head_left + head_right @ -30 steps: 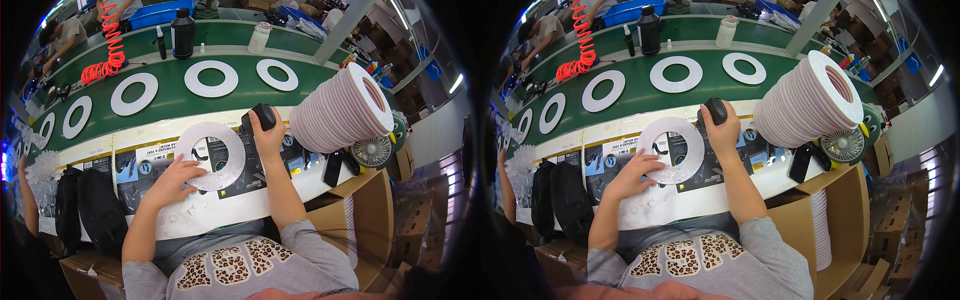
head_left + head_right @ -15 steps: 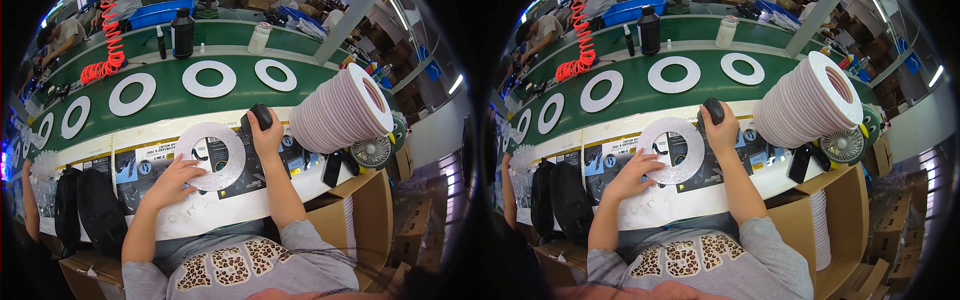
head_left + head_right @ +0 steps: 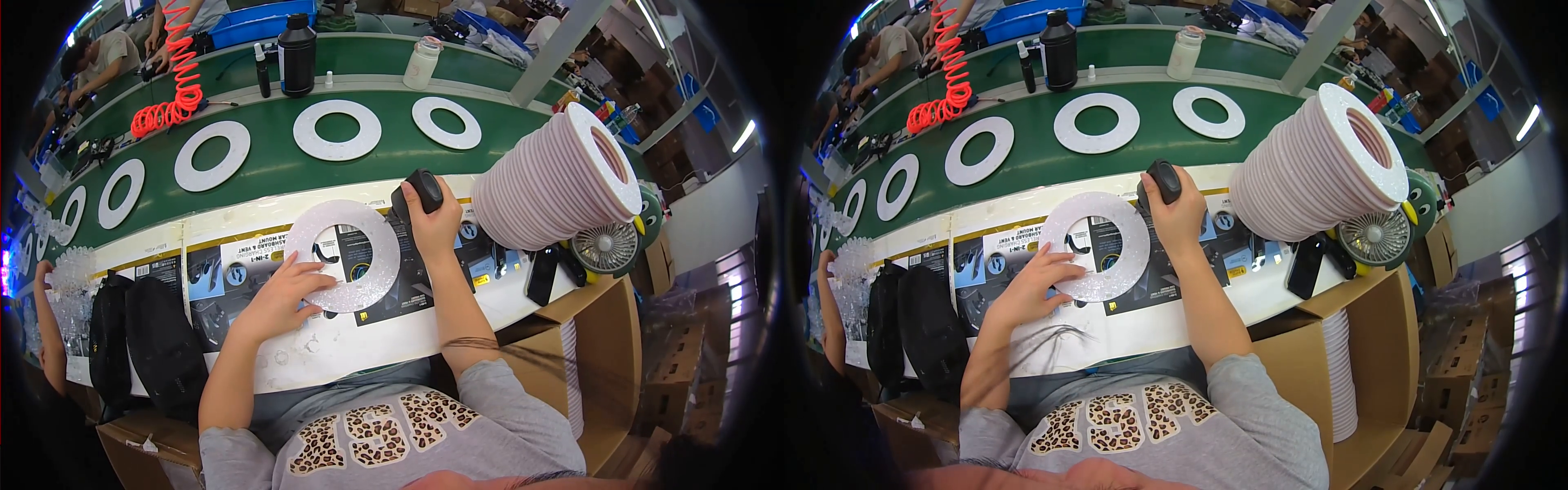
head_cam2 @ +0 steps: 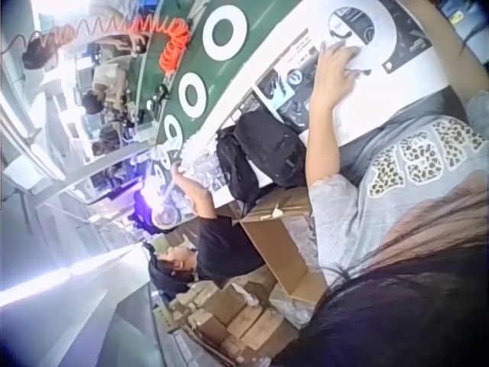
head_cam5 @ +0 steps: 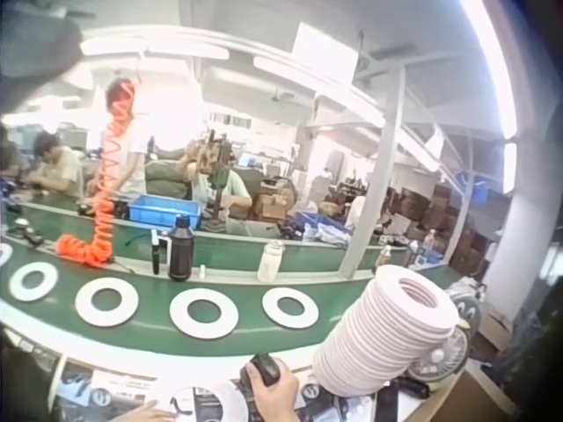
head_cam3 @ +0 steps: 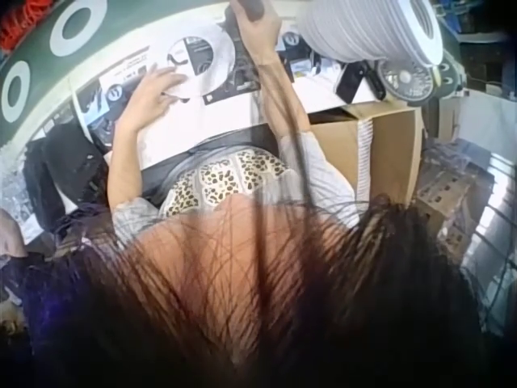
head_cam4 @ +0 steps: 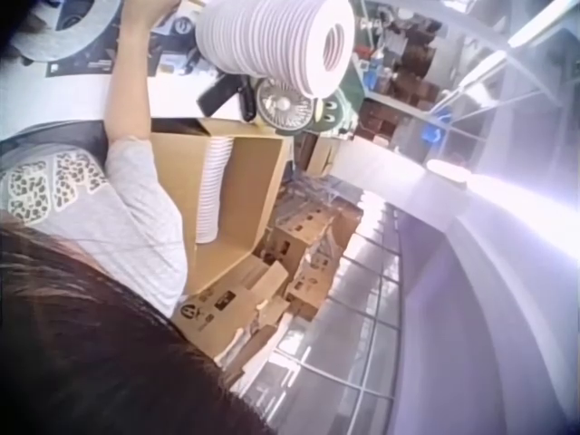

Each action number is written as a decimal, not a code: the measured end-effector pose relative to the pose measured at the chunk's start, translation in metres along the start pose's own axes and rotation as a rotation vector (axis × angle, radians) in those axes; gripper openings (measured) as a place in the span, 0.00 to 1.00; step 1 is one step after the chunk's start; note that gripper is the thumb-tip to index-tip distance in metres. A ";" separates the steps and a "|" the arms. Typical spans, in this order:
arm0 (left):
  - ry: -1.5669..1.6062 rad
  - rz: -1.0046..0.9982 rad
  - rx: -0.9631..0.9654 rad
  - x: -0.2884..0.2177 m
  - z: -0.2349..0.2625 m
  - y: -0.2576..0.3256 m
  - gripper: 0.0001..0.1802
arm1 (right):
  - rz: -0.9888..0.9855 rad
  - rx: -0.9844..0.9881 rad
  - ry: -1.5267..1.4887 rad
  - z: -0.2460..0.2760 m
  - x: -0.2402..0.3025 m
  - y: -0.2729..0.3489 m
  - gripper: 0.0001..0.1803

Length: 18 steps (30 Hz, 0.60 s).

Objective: Assembling circular light fixtures on a production line using an electric screwdriver.

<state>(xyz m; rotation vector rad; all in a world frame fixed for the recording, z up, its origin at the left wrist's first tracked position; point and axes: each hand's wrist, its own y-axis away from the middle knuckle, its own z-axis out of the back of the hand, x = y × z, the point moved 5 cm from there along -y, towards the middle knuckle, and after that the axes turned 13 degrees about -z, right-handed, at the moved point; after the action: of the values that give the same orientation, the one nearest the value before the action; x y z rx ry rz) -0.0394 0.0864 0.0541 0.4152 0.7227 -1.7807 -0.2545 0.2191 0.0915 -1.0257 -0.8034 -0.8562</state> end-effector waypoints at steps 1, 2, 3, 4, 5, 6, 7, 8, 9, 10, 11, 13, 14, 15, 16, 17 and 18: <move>-0.010 -0.001 0.015 0.000 0.000 0.000 0.27 | -0.007 -0.001 -0.005 0.001 0.000 0.000 0.16; -0.012 0.001 0.014 0.000 0.000 0.000 0.27 | -0.013 0.001 -0.013 0.000 0.000 0.000 0.16; -0.013 0.004 0.012 0.000 0.000 0.001 0.27 | -0.012 0.002 -0.015 0.000 0.000 0.000 0.16; -0.014 0.007 0.010 0.000 0.000 0.001 0.27 | 0.008 -0.011 0.000 0.001 0.001 0.001 0.15; -0.014 0.007 0.010 0.000 0.000 0.001 0.27 | 0.030 -0.025 0.016 0.003 0.003 0.001 0.15; -0.016 0.009 0.008 0.000 0.000 0.001 0.27 | 0.030 -0.024 0.016 0.004 0.004 -0.001 0.15; -0.018 0.010 0.007 -0.001 0.000 0.000 0.27 | 0.105 -0.047 0.046 0.007 0.009 -0.002 0.16; -0.019 0.011 0.007 0.000 0.000 0.001 0.27 | 0.179 -0.069 0.076 0.009 0.013 -0.001 0.16; -0.017 0.012 0.006 0.000 0.000 0.001 0.27 | 0.179 -0.068 0.075 0.011 0.013 -0.002 0.16; -0.016 0.014 0.005 0.000 0.000 0.002 0.27 | 0.127 -0.064 0.119 0.012 0.010 -0.003 0.16; -0.016 0.012 0.006 0.000 0.000 0.001 0.27 | 0.075 -0.062 0.165 0.013 0.008 -0.004 0.17; -0.029 0.022 0.021 -0.001 0.001 0.000 0.27 | 0.061 -0.065 0.111 0.015 0.008 -0.005 0.17; -0.028 0.021 0.022 -0.001 0.001 0.000 0.27 | 0.047 -0.066 0.057 0.015 0.007 -0.005 0.17; -0.027 0.016 0.016 -0.001 0.000 0.000 0.27 | 0.046 -0.067 0.057 0.014 0.004 -0.006 0.17; -0.025 0.010 0.009 -0.001 0.000 0.000 0.27 | 0.068 -0.101 0.085 0.013 0.001 -0.006 0.17; -0.024 0.009 0.010 -0.001 0.000 0.000 0.27 | 0.088 -0.134 0.114 0.013 -0.001 -0.006 0.17; -0.021 0.016 0.013 -0.001 0.000 0.000 0.27 | 0.088 -0.135 0.115 0.012 -0.003 -0.005 0.17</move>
<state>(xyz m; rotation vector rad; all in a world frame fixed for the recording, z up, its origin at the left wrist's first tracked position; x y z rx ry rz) -0.0390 0.0872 0.0553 0.4095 0.6912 -1.7728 -0.2625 0.2295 0.0946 -1.1118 -0.6056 -0.8944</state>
